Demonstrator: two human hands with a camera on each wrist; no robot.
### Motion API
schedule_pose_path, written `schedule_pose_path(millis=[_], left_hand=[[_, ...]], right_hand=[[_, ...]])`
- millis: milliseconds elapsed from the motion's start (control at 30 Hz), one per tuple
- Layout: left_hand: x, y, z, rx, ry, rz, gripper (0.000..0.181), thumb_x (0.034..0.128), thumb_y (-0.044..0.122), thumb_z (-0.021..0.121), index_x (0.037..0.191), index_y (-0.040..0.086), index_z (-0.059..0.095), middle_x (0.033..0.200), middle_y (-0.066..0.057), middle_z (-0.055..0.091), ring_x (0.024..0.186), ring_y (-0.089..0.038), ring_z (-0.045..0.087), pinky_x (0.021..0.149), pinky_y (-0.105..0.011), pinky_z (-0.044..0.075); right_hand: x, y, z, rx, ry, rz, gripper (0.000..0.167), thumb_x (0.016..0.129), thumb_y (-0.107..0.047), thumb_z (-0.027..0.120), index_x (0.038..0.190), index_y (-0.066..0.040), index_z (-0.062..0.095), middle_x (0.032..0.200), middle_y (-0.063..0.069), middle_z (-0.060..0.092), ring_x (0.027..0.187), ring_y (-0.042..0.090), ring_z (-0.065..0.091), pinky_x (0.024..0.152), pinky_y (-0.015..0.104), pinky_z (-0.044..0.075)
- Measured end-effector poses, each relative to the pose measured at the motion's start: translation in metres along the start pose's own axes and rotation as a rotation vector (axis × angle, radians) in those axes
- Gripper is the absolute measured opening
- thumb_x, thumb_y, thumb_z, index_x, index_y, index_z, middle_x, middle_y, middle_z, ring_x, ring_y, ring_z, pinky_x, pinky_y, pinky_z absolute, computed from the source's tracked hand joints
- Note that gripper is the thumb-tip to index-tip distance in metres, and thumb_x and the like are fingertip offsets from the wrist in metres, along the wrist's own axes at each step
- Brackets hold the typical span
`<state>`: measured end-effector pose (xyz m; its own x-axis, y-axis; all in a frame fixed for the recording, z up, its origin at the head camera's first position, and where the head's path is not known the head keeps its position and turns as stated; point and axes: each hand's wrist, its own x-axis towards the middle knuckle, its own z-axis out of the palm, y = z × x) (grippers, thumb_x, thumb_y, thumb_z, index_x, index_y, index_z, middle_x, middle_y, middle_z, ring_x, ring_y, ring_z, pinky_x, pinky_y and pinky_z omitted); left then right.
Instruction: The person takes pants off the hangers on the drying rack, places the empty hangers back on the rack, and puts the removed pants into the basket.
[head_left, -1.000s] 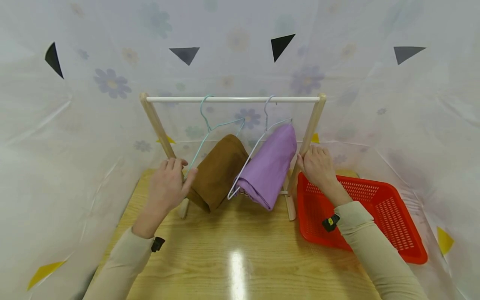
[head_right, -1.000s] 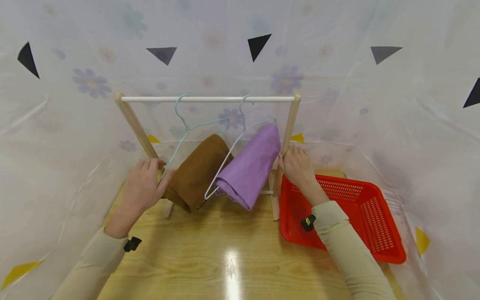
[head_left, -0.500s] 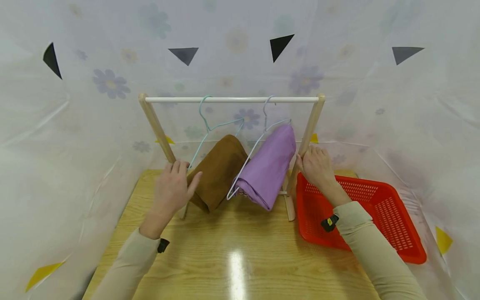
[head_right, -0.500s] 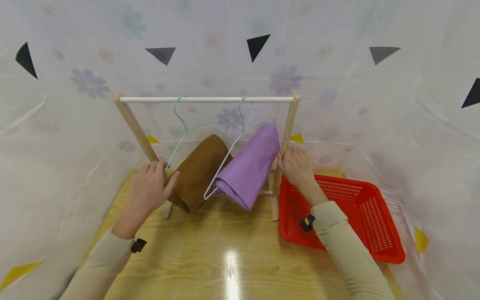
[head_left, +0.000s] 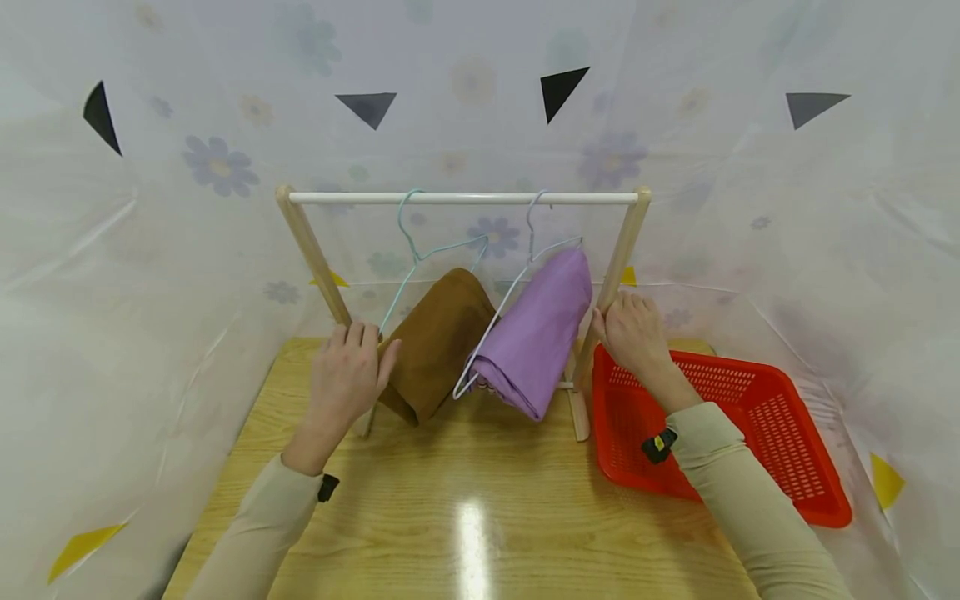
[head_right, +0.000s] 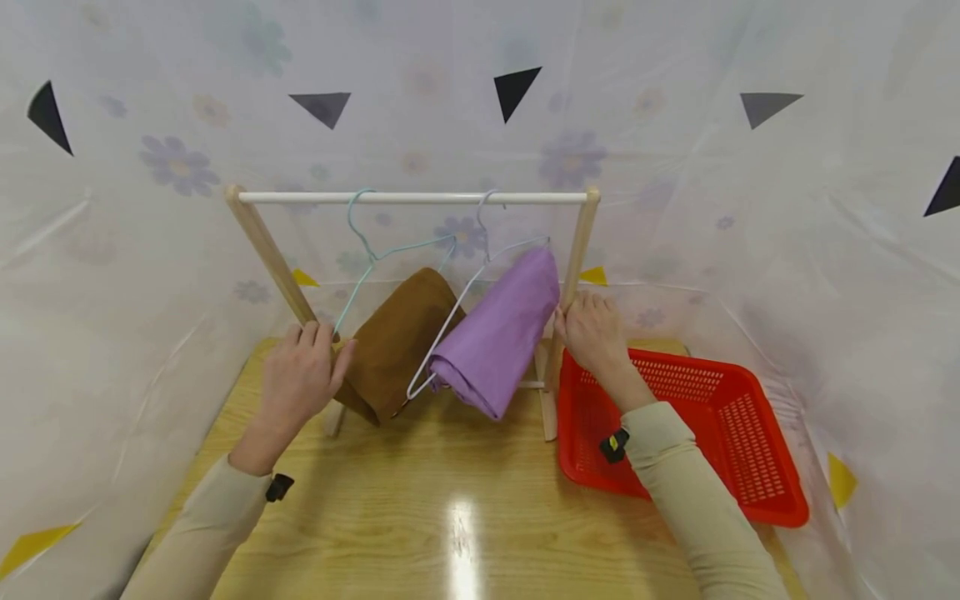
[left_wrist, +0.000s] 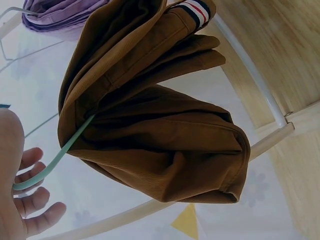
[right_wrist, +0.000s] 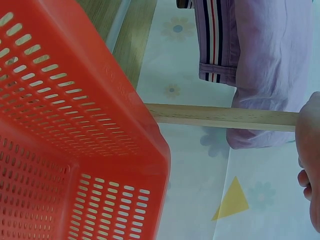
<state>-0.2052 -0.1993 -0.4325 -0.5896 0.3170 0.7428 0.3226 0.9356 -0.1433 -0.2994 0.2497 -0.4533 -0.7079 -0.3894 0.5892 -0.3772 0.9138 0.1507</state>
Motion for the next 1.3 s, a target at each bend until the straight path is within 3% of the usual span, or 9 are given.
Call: schedule_pose_path(millis=[300,533,833,1100,1300], left_hand=[[0.002,0.004,0.001,0.03,0.032,-0.011,0.033,0.1054,0.028,0.061,0.089,-0.001,0.058,0.079,-0.019,0.063,0.069,-0.036,0.055,0.062,-0.044,0.043],[0.002,0.006,0.002,0.034,0.06,-0.025,0.035,0.1099,0.023,0.052,0.087,-0.002,0.058,0.078,-0.019,0.063,0.069,-0.036,0.054,0.063,-0.041,0.041],[0.002,0.009,0.003,0.026,0.136,-0.041,0.029,0.1028,0.013,0.062,0.078,-0.001,0.056,0.068,-0.015,0.055,0.063,-0.032,0.047,0.059,-0.039,0.036],[0.004,0.01,0.0,0.051,0.131,-0.031,0.036,0.1083,0.014,0.052,0.075,-0.001,0.055,0.065,-0.013,0.051,0.06,-0.029,0.041,0.058,-0.036,0.036],[0.007,0.011,0.0,0.004,0.145,-0.055,0.025,0.0957,0.004,0.069,0.076,-0.002,0.054,0.066,-0.016,0.054,0.061,-0.03,0.044,0.058,-0.036,0.036]], right_hand=[[-0.001,0.001,-0.001,0.004,-0.014,0.0,0.041,0.107,-0.027,0.047,0.079,0.002,0.052,0.071,0.017,0.051,0.066,0.039,0.055,0.066,0.046,0.045],[-0.001,0.002,-0.001,0.006,-0.043,0.01,0.041,0.106,-0.028,0.048,0.081,0.004,0.054,0.073,0.017,0.053,0.069,0.039,0.057,0.068,0.046,0.045],[-0.001,0.001,-0.001,-0.012,-0.059,0.018,0.041,0.106,-0.028,0.05,0.081,0.004,0.054,0.073,0.017,0.053,0.069,0.039,0.057,0.068,0.046,0.045],[-0.001,0.0,-0.003,-0.007,-0.039,0.022,0.04,0.106,-0.028,0.051,0.08,0.003,0.053,0.072,0.017,0.052,0.066,0.038,0.055,0.064,0.044,0.043],[0.0,0.001,-0.002,-0.001,-0.049,0.032,0.039,0.107,-0.028,0.051,0.081,0.002,0.052,0.073,0.016,0.051,0.067,0.038,0.055,0.064,0.043,0.042]])
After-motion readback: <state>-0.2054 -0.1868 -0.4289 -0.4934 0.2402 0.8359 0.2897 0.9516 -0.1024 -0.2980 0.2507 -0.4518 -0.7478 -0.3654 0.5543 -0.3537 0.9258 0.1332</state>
